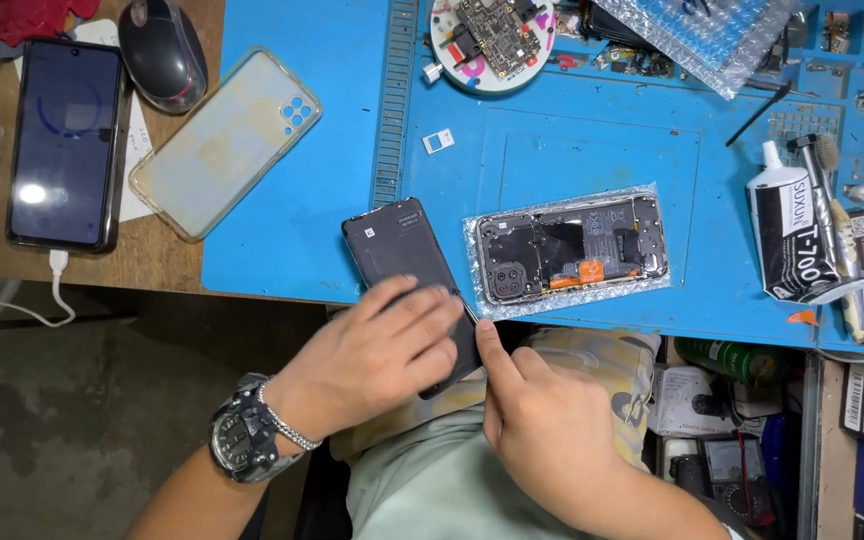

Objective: The person uses a metal prying tool to separate the back cover from a disassembled smartphone. They then pick up a second smartphone and apply adhesive from a tube along its edges.

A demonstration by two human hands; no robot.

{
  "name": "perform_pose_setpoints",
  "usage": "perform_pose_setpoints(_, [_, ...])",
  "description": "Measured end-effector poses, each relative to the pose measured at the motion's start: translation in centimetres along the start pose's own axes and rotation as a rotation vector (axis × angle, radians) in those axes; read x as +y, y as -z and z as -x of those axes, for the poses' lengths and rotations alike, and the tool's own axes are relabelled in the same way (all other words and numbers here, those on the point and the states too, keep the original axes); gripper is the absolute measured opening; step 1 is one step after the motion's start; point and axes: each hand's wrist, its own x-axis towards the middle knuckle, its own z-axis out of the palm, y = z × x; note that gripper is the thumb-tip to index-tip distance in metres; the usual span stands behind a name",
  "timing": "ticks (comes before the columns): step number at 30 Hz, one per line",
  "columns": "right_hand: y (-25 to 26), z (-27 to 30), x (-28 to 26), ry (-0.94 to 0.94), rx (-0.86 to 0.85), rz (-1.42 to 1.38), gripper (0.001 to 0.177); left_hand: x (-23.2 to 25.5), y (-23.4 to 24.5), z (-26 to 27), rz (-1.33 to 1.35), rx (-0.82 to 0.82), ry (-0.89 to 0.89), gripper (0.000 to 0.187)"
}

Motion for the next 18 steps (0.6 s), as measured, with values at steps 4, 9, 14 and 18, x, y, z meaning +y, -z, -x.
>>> perform_pose_setpoints(4, [-0.5,-0.8,-0.4,-0.002,-0.032,-0.007,0.064,-1.1,-0.7,1.1,0.038,-0.077,0.056,0.007])
perform_pose_setpoints(9, [-1.7,-4.1,-0.6,0.028,0.001,0.001,0.061,-1.1,-0.7,0.7,0.060,-0.050,0.057,0.012])
perform_pose_setpoints(14, [-0.3,-4.1,-0.4,-0.002,0.061,-0.037,0.062,-1.0,-0.5,0.6,0.069,-0.059,0.053,0.012])
perform_pose_setpoints(18, [0.6,-2.4,-0.6,0.005,0.005,0.015,0.063,-1.4,-0.7,0.7,0.045,-0.045,0.050,0.012])
